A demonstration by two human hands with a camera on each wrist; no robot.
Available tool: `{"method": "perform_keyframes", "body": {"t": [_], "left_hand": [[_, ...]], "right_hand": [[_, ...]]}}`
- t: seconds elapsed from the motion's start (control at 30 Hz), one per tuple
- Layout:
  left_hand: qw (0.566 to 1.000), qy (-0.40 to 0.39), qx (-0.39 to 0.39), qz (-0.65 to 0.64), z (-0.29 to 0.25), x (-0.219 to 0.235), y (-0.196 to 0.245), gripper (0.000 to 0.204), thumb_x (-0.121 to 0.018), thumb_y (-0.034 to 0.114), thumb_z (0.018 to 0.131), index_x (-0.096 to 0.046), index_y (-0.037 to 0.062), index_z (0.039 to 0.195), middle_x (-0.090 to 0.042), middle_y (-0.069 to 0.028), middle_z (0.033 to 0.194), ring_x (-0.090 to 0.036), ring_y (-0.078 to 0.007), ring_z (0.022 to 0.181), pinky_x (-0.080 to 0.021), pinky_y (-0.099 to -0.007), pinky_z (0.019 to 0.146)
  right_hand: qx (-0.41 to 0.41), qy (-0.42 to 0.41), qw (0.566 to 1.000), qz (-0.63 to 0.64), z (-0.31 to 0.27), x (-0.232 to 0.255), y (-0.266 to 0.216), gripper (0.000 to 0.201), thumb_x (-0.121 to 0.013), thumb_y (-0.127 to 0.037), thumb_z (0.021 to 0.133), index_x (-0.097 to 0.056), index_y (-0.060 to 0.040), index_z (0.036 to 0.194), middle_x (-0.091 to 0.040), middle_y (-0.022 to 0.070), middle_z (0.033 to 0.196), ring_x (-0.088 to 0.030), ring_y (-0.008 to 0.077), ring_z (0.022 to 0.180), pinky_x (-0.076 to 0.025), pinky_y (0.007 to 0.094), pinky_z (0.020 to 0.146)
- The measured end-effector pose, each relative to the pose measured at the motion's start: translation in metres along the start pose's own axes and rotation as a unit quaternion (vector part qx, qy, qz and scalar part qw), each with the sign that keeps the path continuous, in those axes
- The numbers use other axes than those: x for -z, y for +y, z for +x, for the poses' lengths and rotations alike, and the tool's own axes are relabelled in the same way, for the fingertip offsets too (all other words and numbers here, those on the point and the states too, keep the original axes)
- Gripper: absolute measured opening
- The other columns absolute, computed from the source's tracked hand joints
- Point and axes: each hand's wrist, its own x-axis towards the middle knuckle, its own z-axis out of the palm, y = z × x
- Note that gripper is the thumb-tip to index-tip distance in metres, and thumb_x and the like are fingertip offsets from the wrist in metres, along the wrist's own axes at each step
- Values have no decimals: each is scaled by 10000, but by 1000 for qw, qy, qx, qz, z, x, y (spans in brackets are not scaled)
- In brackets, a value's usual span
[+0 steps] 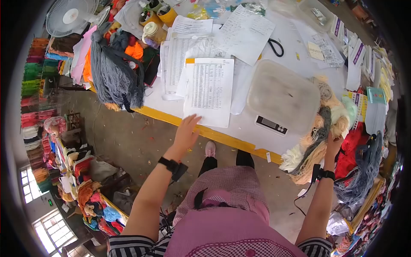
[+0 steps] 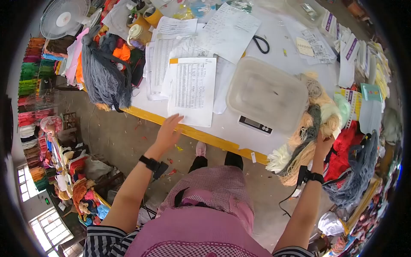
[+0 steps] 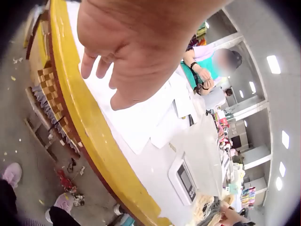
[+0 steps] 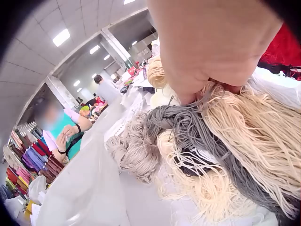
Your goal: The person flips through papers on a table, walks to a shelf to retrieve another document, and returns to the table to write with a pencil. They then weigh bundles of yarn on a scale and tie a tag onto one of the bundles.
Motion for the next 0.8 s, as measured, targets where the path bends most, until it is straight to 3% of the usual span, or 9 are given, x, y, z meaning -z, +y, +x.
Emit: {"method": "perform_keyframes", "body": {"t": [0.03, 0.07, 0.23, 0.33, 0.4, 0.5, 0.57, 0.63, 0.8], "left_hand": [[1000, 1, 3, -1, 9, 0, -4, 514, -621, 67, 768, -511, 97, 1269, -513, -124, 1299, -429, -352, 1238, -385, -433, 1007], [1000, 10, -1, 25, 19, 2, -7, 534, -622, 63, 761, -496, 95, 1279, -484, -125, 1329, -415, -359, 1251, -395, -444, 997], [997, 19, -4, 71, 58, 4, -24, 591, -637, 53, 743, -459, 79, 1306, -419, -128, 1392, -378, -362, 1284, -409, -467, 975], [997, 27, -2, 71, 69, 5, -32, 636, -664, 66, 728, -439, 77, 1324, -383, -130, 1419, -365, -355, 1297, -409, -482, 970], [996, 11, 18, 89, 69, 4, -36, 634, -679, 88, 733, -443, 69, 1322, -369, -125, 1429, -356, -345, 1308, -412, -483, 962], [993, -3, 22, 119, 62, 5, -42, 630, -688, 107, 741, -446, 64, 1321, -369, -119, 1430, -356, -338, 1310, -414, -472, 951], [992, -1, -1, 125, 56, 7, -45, 631, -692, 110, 742, -447, 65, 1322, -369, -109, 1434, -357, -328, 1311, -410, -459, 949], [991, 3, -24, 133, 53, 10, -45, 633, -696, 113, 743, -448, 65, 1323, -368, -98, 1438, -359, -318, 1311, -406, -446, 946], [989, -21, -39, 143, 54, 6, -42, 710, -733, 153, 726, -421, 86, 1360, -352, -56, 1458, -370, -270, 1306, -382, -411, 932]], "right_hand": [[4, -31, 997, 67, -2, 3, -9, 626, -737, -213, 812, -401, 75, 1254, -573, 173, 1140, -592, 230, 999, -478, 315, 853], [-14, -50, 997, 57, -12, 5, -32, 552, -675, -141, 864, -384, 67, 1285, -548, 147, 1184, -562, 194, 1036, -460, 295, 878], [-29, -38, 996, 82, -40, 10, -44, 592, -656, -126, 874, -349, 43, 1351, -536, 137, 1225, -537, 194, 1095, -444, 294, 905], [21, 2, 1000, 4, -73, 11, -59, 561, -655, -162, 870, -401, 52, 1321, -537, 167, 1245, -525, 243, 1140, -429, 333, 942], [93, 29, 970, -222, -99, 16, -75, 508, -652, -192, 852, -476, 50, 1262, -545, 194, 1233, -514, 317, 1146, -403, 381, 971], [126, 22, 943, -309, -144, 16, -88, 465, -654, -211, 831, -529, 37, 1205, -559, 214, 1188, -511, 369, 1111, -387, 417, 972], [150, 11, 939, -309, -172, 11, -100, 397, -641, -165, 830, -550, 15, 1172, -581, 183, 1141, -521, 357, 1074, -386, 426, 955], [223, -50, 936, -267, -198, 0, -114, 335, -621, -131, 839, -566, 1, 1142, -587, 165, 1124, -525, 346, 1055, -390, 431, 945], [284, -168, 914, -236, -219, -35, -159, 293, -615, -47, 822, -573, -12, 1110, -590, 158, 1117, -533, 344, 1045, -398, 431, 927]]}}
